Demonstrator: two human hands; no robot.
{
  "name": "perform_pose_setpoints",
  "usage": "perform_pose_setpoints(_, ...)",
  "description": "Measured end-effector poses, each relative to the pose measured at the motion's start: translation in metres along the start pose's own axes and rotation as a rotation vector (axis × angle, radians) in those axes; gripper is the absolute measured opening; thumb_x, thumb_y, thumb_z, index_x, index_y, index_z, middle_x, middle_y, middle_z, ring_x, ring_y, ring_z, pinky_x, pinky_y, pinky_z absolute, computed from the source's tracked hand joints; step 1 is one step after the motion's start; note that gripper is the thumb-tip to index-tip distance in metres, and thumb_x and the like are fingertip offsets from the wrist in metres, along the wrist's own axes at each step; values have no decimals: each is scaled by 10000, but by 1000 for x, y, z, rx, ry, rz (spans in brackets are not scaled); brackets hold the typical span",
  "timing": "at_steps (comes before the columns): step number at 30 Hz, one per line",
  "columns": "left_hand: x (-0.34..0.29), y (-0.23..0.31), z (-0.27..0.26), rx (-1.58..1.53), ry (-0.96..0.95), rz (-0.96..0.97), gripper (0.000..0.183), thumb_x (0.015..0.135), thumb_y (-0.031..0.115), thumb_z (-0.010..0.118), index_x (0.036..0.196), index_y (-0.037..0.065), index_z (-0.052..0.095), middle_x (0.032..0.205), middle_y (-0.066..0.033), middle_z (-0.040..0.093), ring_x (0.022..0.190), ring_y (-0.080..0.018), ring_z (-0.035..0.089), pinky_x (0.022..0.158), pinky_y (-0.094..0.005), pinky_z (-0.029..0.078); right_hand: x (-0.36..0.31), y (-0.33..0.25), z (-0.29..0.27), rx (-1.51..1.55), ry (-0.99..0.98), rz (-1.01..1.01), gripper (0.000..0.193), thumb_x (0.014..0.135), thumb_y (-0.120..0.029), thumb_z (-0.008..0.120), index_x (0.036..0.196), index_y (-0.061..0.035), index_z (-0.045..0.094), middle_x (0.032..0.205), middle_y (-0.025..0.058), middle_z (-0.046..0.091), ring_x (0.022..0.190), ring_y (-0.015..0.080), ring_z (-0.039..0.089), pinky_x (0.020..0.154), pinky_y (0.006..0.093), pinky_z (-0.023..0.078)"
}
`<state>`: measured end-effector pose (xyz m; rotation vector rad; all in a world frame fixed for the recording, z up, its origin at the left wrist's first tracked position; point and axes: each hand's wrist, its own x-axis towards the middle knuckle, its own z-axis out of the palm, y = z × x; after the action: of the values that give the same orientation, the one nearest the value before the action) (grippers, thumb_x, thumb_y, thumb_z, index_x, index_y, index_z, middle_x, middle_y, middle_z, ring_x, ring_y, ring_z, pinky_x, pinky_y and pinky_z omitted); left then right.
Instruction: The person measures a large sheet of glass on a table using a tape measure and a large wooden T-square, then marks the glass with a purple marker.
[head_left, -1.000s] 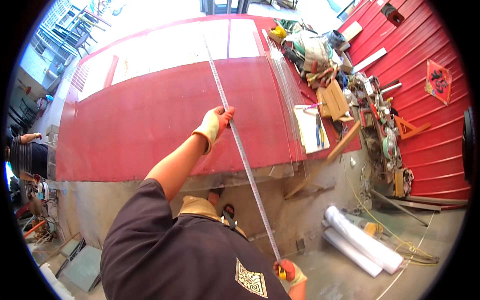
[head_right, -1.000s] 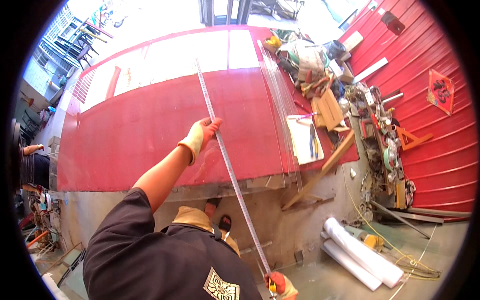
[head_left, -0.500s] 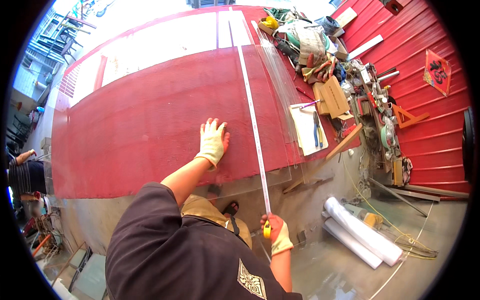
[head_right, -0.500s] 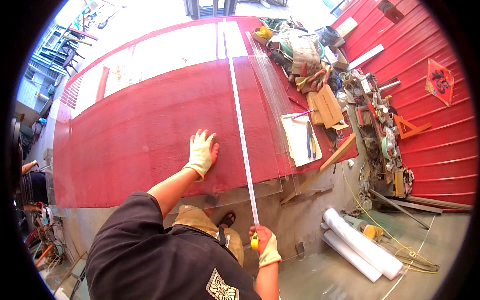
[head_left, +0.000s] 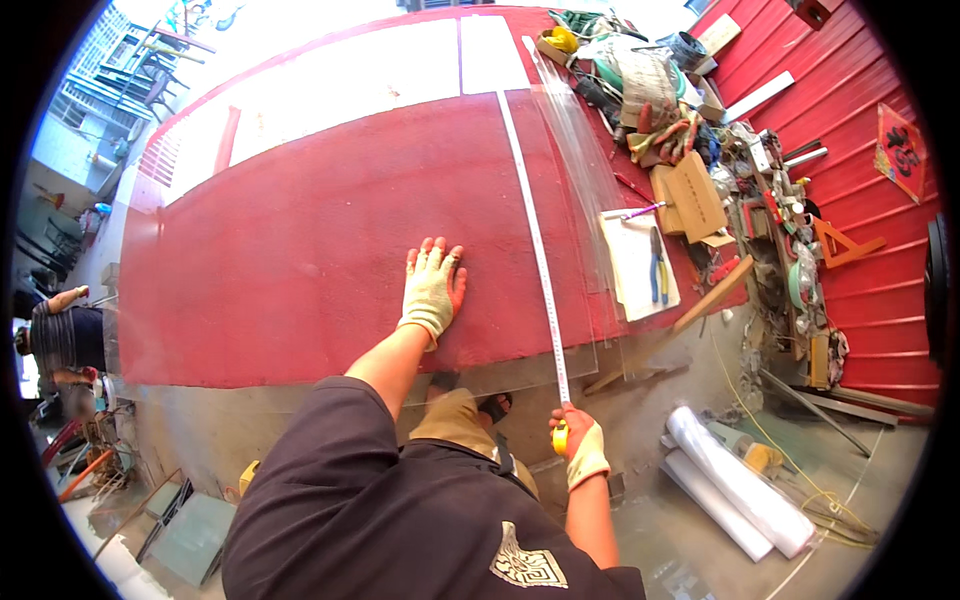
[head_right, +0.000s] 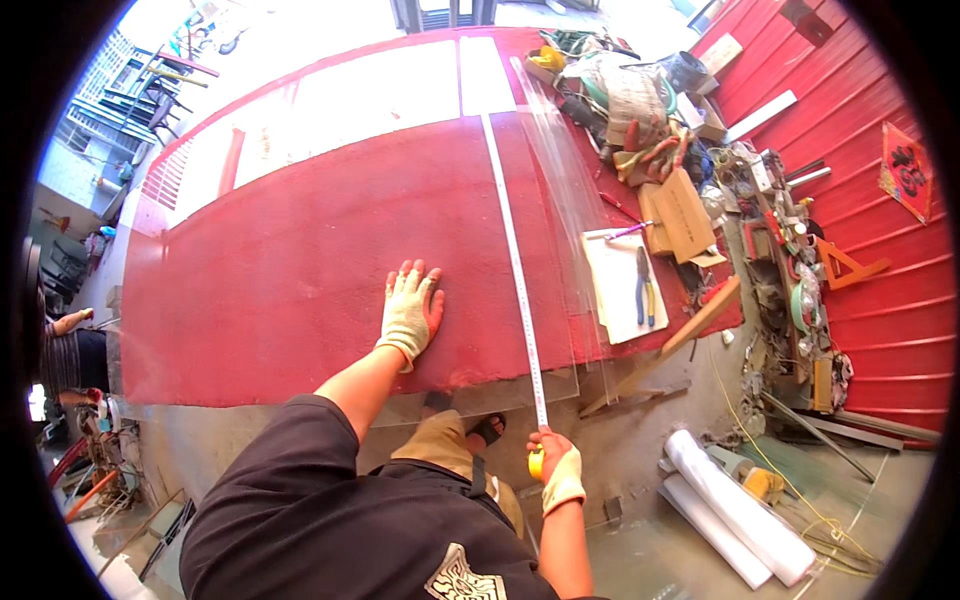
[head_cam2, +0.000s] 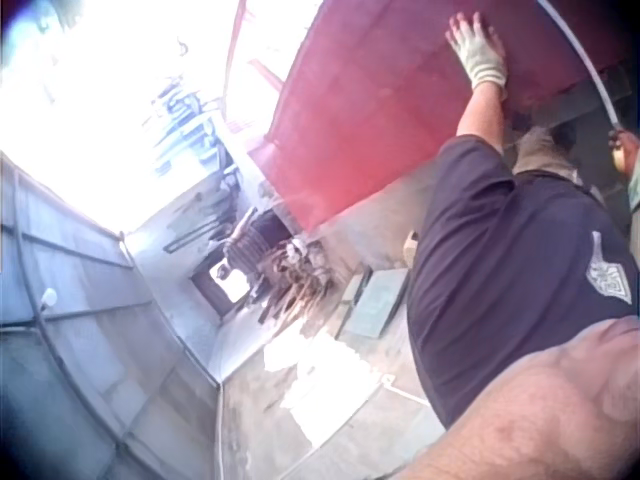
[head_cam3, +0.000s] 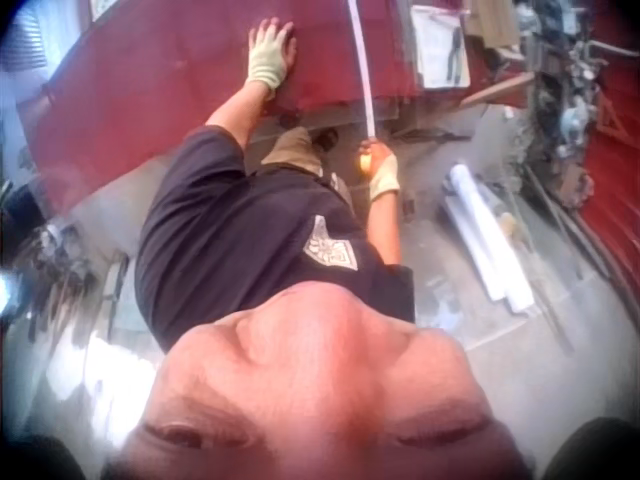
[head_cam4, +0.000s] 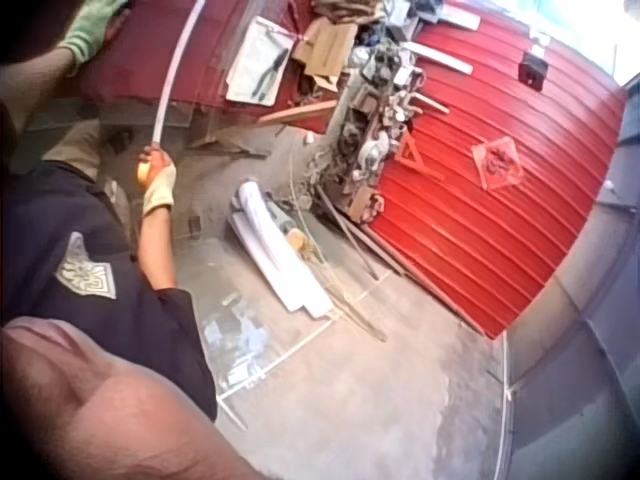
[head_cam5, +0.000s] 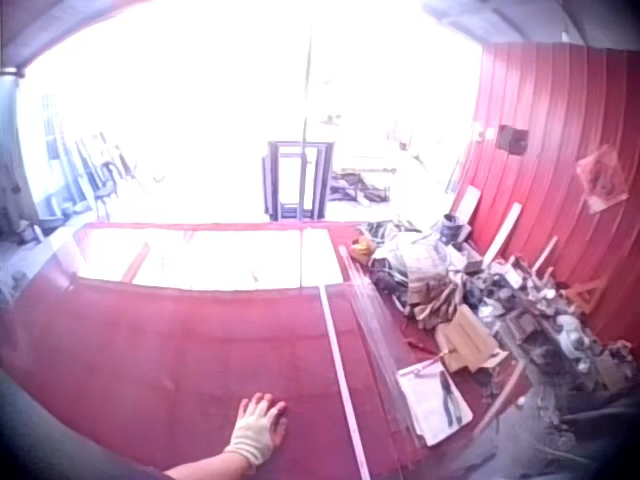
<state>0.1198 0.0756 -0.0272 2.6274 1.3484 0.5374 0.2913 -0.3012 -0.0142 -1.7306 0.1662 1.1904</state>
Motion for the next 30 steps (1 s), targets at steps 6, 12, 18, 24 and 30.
perform_pose_setpoints(6, 3, -1, -5, 5, -11, -10, 481, 1039, 334, 583, 1482, 147, 605, 1591, -176, 522, 1537, -372, 398, 1301, -543, 217, 6, 1, -13, -97, 1, -30, 367, 1069, -358, 641, 1022, -3, 721, 833, 94, 724, 732, 183, 689, 635, 339, 568)
perform_pose_setpoints(12, 14, 12, -5, -12, 41, 56, 431, 1000, 279, 653, 1404, 129, 641, 1506, -178, 579, 1481, -403, 454, 1266, -556, 275, 15, 4, -28, -159, -92, -183, 400, 1078, -314, 556, 782, -59, 644, 747, 59, 665, 711, 185, 625, 692, 363, 505)
perform_pose_setpoints(18, -3, -1, 5, 98, 59, 108, 426, 1037, 339, 591, 1407, 144, 670, 1505, -167, 591, 1466, -379, 473, 1252, -553, 283, -2, -11, -16, -272, 202, -119, 413, 1025, -411, 670, 944, -18, 769, 804, 56, 742, 735, 149, 669, 711, 335, 536)
perform_pose_setpoints(24, -2, -5, 12, 135, 9, 123, 464, 1064, 379, 532, 1448, 145, 647, 1550, -155, 555, 1500, -370, 438, 1269, -542, 251, -6, -14, -13, -441, 256, -29, 482, 1023, -488, 645, 963, -23, 759, 782, 97, 721, 718, 207, 655, 706, 380, 515)
perform_pose_setpoints(30, 0, -7, 15, 140, 18, 126, 483, 1076, 401, 518, 1464, 139, 635, 1565, -149, 547, 1511, -358, 431, 1269, -534, 253, -6, 6, -16, -459, 264, -35, 519, 1018, -533, 637, 910, -39, 752, 745, 132, 699, 685, 277, 641, 682, 423, 510)
